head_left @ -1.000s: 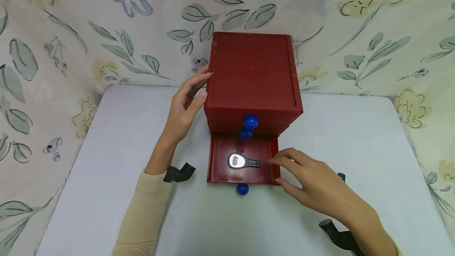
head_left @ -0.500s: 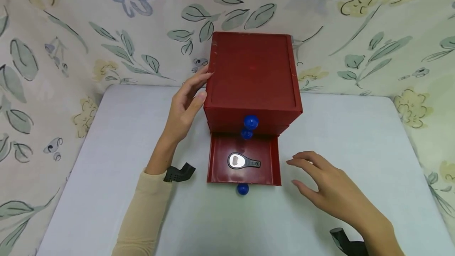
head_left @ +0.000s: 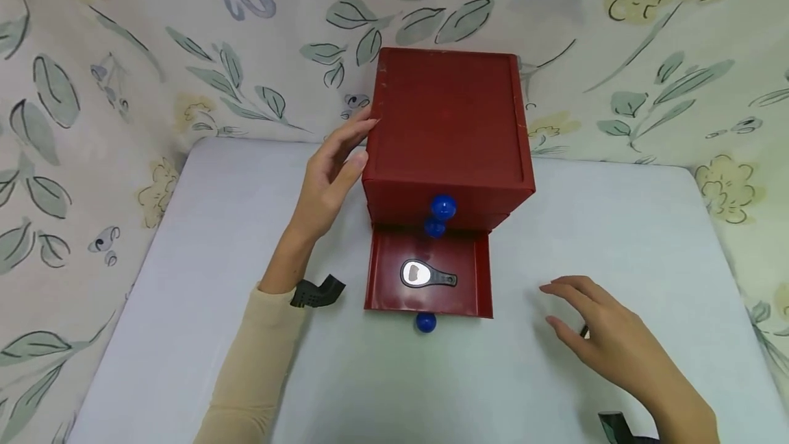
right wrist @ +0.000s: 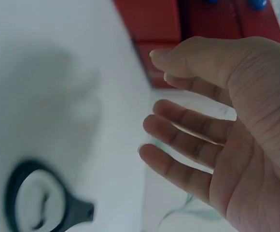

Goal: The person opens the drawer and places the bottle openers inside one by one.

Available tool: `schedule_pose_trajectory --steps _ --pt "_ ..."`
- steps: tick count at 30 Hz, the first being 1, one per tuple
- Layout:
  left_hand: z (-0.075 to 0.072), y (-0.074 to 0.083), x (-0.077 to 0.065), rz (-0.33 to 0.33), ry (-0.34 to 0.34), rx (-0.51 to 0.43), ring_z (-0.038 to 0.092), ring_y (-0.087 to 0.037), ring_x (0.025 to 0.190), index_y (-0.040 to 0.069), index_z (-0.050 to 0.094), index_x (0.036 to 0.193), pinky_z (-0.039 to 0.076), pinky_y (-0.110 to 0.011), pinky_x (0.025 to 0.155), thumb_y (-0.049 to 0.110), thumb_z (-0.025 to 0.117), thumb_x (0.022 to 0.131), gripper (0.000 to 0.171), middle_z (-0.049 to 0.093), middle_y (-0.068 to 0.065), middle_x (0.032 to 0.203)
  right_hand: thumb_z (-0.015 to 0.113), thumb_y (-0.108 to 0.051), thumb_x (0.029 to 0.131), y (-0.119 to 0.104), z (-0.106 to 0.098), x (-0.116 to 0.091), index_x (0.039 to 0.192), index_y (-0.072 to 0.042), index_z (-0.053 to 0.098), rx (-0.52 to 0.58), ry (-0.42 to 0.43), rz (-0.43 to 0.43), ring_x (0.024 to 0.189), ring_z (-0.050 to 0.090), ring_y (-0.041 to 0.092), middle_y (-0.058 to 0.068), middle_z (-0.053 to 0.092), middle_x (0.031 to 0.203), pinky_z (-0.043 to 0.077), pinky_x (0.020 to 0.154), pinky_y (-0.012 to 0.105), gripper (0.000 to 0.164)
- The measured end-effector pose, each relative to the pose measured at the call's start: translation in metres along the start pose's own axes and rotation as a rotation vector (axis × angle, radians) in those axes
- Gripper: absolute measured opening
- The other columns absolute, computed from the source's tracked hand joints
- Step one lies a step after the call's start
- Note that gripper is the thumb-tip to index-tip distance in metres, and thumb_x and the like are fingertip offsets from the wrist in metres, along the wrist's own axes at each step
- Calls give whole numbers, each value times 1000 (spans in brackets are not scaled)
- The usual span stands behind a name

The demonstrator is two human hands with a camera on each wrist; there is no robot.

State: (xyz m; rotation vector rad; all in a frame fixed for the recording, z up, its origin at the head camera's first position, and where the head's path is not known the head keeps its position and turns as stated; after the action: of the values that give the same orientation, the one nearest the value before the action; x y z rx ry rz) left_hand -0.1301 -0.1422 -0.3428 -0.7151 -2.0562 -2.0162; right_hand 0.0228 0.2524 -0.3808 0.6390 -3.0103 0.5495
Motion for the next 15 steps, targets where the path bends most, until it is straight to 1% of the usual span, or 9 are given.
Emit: schedule_pose_trajectory --steps 1,5,7,10,12,14,15 --pt "0 0 0 0 3 1 45 -23 155 -2 50 152 34 -45 132 12 50 106 48 41 -5 170 90 -12 78 5 1 -3 126 -20 71 -7 2 8 90 64 15 -1 67 127 51 59 24 52" --pt "1 -1 1 6 2 -3 45 -24 155 -3 50 152 35 -41 132 13 50 106 48 42 -7 170 90 -11 77 23 6 -14 125 -20 72 -28 12 32 102 65 19 -3 67 124 59 67 35 52" --pt "2 -1 2 12 -1 -2 45 -25 155 -3 49 152 36 -41 132 15 51 107 49 41 -7 170 91 -11 75 31 8 -19 123 -20 73 -34 23 39 104 65 19 -3 68 122 58 70 33 52" --pt "2 0 1 15 1 3 45 -25 155 -3 50 152 36 -41 131 16 51 107 49 42 -6 170 92 -10 73 41 10 -26 119 -18 75 -36 30 50 103 65 22 -1 68 120 53 74 21 50" --pt "1 0 1 13 3 5 45 -24 155 -3 50 152 36 -41 131 16 51 107 49 42 -6 170 93 -10 72 46 12 -30 116 -18 76 -37 28 62 103 66 23 1 69 119 51 76 19 48" --pt "1 0 0 9 4 6 45 -24 155 -3 50 152 36 -41 132 16 50 107 49 42 -6 170 93 -11 72 49 14 -33 114 -17 76 -43 8 78 103 68 27 3 70 119 55 75 24 46" --pt "1 0 0 9 4 9 45 -25 155 -3 50 152 36 -41 132 17 50 107 49 42 -6 170 92 -11 73 50 15 -35 114 -17 77 -43 -6 90 105 68 29 4 70 120 57 76 30 44"
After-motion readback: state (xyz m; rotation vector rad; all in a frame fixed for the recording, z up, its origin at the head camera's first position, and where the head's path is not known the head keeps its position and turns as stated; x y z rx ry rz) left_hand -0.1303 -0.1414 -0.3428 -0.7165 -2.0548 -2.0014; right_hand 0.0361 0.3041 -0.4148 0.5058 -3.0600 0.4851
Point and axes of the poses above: each hand's wrist, its own x-axis towards the middle knuckle, its own z-axis out of the palm, y = z × x, the point moved 3 cm from there along x, towards the middle knuckle
